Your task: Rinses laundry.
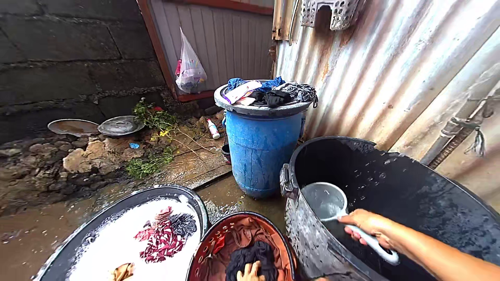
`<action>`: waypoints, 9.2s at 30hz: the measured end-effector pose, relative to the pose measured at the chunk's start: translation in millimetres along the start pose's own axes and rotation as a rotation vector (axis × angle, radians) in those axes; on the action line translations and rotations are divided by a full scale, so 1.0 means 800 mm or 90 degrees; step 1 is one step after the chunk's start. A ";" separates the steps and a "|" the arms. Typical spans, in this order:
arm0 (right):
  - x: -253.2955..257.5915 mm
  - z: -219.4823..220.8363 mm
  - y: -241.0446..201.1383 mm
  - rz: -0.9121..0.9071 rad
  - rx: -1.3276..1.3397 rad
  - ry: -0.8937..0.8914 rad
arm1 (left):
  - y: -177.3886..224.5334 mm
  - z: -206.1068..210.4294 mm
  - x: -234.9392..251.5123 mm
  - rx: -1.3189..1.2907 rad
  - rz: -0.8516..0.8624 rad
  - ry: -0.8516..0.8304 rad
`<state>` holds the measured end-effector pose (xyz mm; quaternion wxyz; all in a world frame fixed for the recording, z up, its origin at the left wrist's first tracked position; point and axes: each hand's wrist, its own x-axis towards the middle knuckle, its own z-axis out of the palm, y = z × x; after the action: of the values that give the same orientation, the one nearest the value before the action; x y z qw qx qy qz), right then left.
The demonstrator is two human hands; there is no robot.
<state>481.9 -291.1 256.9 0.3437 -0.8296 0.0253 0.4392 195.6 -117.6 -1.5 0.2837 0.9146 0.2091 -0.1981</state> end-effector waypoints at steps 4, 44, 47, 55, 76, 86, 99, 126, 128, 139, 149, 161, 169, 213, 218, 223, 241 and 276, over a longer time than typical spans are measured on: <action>-0.092 -0.018 -0.029 -0.124 0.111 0.081 | -0.008 -0.046 -0.007 -0.326 -0.043 0.077; -0.072 0.274 0.017 -0.458 -0.769 -0.033 | -0.027 -0.120 -0.048 0.062 -0.156 -0.203; -0.070 0.280 0.015 -0.419 -0.730 -0.034 | -0.033 -0.124 -0.047 0.042 -0.181 -0.169; -0.054 0.270 0.010 -0.469 -0.394 0.001 | -0.009 -0.201 -0.094 -0.171 -0.217 0.061; -0.092 0.345 -0.023 -0.150 0.526 -0.531 | -0.003 -0.163 -0.125 -1.345 0.040 0.386; -0.052 0.287 -0.038 -0.140 0.285 -0.511 | 0.058 -0.287 -0.136 -0.327 0.386 0.639; -0.068 0.330 -0.060 -0.711 0.574 -0.159 | 0.061 -0.252 -0.112 -1.066 0.239 0.502; -0.009 0.273 -0.039 -0.594 -0.550 -0.240 | -0.113 -0.307 -0.178 -0.198 -0.333 0.575; -0.016 0.276 -0.037 -0.571 -0.612 -0.228 | -0.092 -0.290 -0.186 -0.147 -0.229 0.305; -0.054 0.377 0.029 -0.363 -0.645 -0.316 | 0.007 -0.056 -0.127 0.195 -0.102 -0.227; -0.011 0.368 0.021 -0.346 -0.601 -0.206 | -0.013 -0.082 -0.117 0.069 -0.026 -0.169; 0.007 0.368 0.081 -0.228 -0.778 -0.298 | -0.023 -0.196 -0.152 0.208 -0.170 -0.151; -0.076 0.289 0.030 -0.377 -0.781 -0.056 | -0.082 -0.247 -0.186 0.124 -0.438 0.062; 0.152 0.000 0.101 0.003 -0.935 -0.131 | 0.076 -0.084 -0.055 0.032 -0.216 -0.123; 0.144 0.032 0.113 -0.096 -0.862 -0.267 | 0.020 -0.013 -0.023 0.060 -0.196 -0.084; 0.145 0.036 0.068 -0.055 -0.649 -0.157 | -0.005 -0.057 -0.005 -0.043 -0.175 -0.025; 0.033 -0.038 -0.046 -0.184 -0.024 0.048 | 0.204 -0.426 -0.247 -0.559 0.368 0.823; -0.127 -0.026 -0.081 -0.546 0.264 -0.084 | 0.015 -0.216 -0.101 -0.250 -0.232 0.277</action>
<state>456.6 -280.3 375.6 0.6528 -0.6499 -0.2539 0.2951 176.5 -44.1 174.1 0.3632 0.8109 0.4588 -0.0021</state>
